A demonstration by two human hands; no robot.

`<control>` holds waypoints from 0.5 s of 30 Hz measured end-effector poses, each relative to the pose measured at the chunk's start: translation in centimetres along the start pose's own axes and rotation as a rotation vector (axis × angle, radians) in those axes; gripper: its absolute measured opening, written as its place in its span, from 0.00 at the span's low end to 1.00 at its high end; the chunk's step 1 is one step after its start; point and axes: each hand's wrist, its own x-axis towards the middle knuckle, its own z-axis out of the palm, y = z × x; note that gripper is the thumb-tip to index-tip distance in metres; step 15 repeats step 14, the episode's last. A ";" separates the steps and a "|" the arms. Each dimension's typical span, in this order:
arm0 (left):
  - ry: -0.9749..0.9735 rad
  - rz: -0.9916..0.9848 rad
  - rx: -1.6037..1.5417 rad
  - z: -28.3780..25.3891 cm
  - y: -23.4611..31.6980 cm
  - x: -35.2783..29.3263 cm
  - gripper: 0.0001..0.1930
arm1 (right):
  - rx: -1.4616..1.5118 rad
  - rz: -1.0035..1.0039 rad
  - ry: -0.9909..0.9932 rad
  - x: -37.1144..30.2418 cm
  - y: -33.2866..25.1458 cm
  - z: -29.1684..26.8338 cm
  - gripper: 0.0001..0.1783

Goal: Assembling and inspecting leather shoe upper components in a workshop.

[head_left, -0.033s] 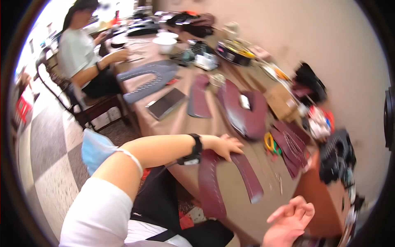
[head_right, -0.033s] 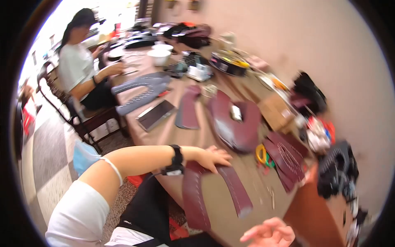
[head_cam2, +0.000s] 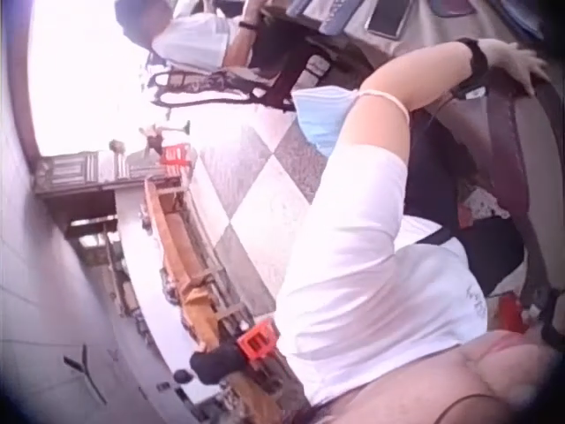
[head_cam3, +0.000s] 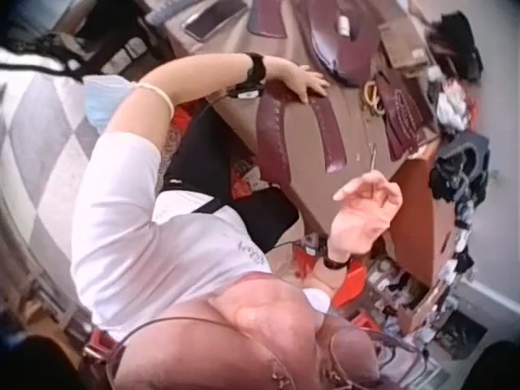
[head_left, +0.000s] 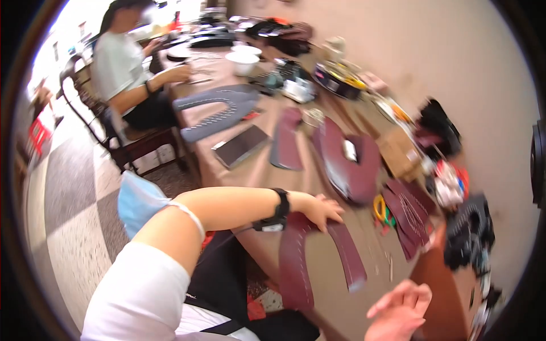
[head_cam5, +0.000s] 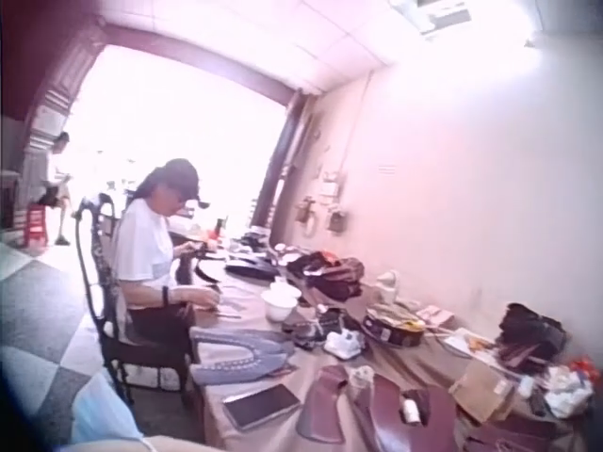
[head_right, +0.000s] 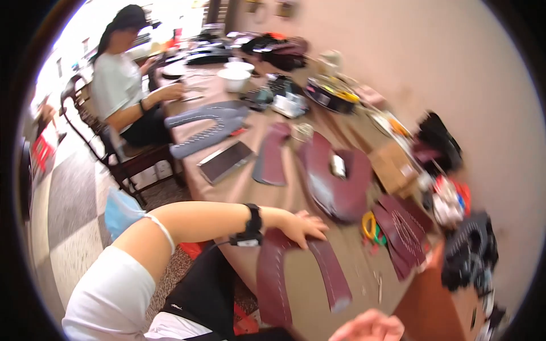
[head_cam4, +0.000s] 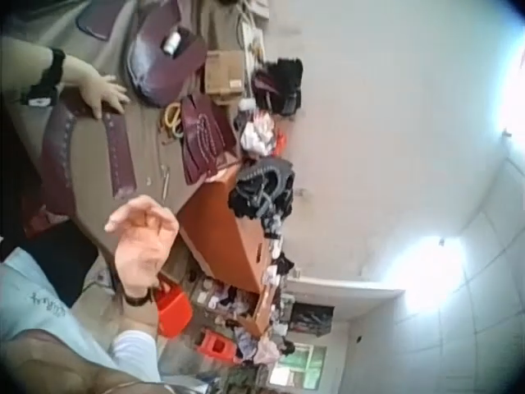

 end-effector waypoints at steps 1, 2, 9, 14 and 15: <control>-0.043 0.026 -0.069 -0.5 -0.2 1.1 0.35 | 0.027 0.009 -0.052 1.5 -0.3 0.9 0.42; -0.087 0.055 -0.145 -0.9 -1.1 1.1 0.34 | 0.254 0.092 -0.103 2.6 -1.3 2.7 0.38; -0.302 -0.277 -0.649 -9.8 -3.8 -4.7 0.32 | 0.826 0.347 -0.120 11.3 -4.5 6.6 0.24; -0.156 -0.564 -0.721 -14.2 -11.4 -9.3 0.35 | 0.951 0.383 -0.109 17.4 -3.1 5.9 0.35; -0.156 -0.564 -0.721 -14.2 -11.4 -9.3 0.35 | 0.951 0.383 -0.109 17.4 -3.1 5.9 0.35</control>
